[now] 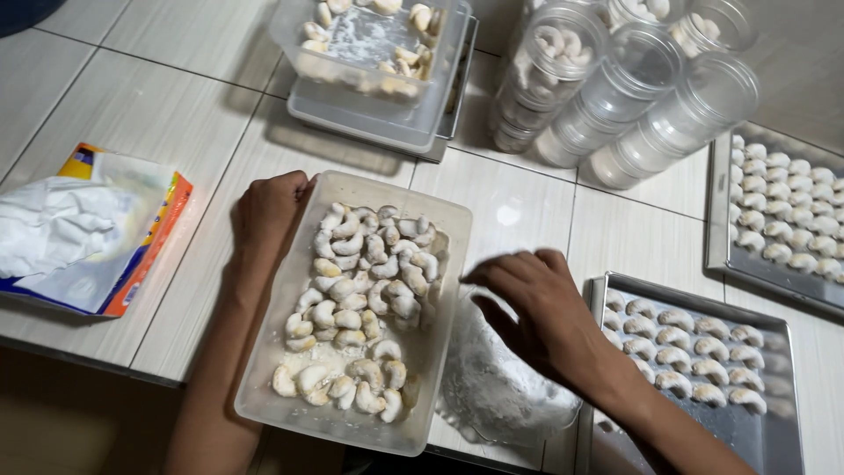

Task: Coating crescent-shaped cookies with powdered sugar and arranging them on a tray

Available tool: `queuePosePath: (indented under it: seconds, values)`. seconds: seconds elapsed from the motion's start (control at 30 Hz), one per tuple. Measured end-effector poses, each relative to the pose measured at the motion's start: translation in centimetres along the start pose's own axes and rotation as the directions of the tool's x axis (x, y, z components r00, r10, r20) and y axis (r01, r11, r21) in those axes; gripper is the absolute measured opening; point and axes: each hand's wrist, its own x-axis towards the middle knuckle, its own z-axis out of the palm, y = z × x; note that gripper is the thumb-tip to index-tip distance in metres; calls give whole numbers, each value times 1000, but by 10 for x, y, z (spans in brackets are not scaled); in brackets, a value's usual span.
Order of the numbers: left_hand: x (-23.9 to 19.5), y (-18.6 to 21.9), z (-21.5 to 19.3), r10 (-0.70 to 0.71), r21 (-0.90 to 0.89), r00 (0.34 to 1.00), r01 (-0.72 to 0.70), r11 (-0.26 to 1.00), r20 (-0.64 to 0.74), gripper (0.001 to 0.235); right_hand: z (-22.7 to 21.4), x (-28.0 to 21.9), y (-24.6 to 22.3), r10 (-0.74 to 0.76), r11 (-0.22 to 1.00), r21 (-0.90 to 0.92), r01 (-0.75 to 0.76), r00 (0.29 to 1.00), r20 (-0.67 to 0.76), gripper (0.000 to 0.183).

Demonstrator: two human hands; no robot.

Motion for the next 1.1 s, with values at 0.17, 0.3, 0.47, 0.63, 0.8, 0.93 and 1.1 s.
queuePosePath:
  seconds: [0.17,0.3,0.47,0.63,0.8,0.93,1.1]
  values:
    - [-3,3,-11,50,-195,997,-60,979,-55,48,32,58,10,44,996,-88,-33,992,120,20]
    - [-6,5,-13,80,-227,992,-100,969,-97,49,60,84,18,24,937,-344,67,967,254,21]
    - [-5,3,-11,106,-250,986,-135,959,-126,50,77,98,22,69,837,-536,113,949,307,25]
    - [-2,2,-11,109,-255,985,-140,957,-134,51,84,104,22,98,819,-565,97,947,305,21]
    - [0,0,-8,116,-251,984,-147,957,-134,51,81,101,17,116,821,-566,76,948,296,20]
    - [-2,1,-10,107,-249,986,-137,959,-130,51,63,92,18,97,876,-480,49,956,276,18]
    - [-2,0,-7,103,-201,989,-122,972,-102,53,2,64,-7,68,975,-221,-36,988,140,15]
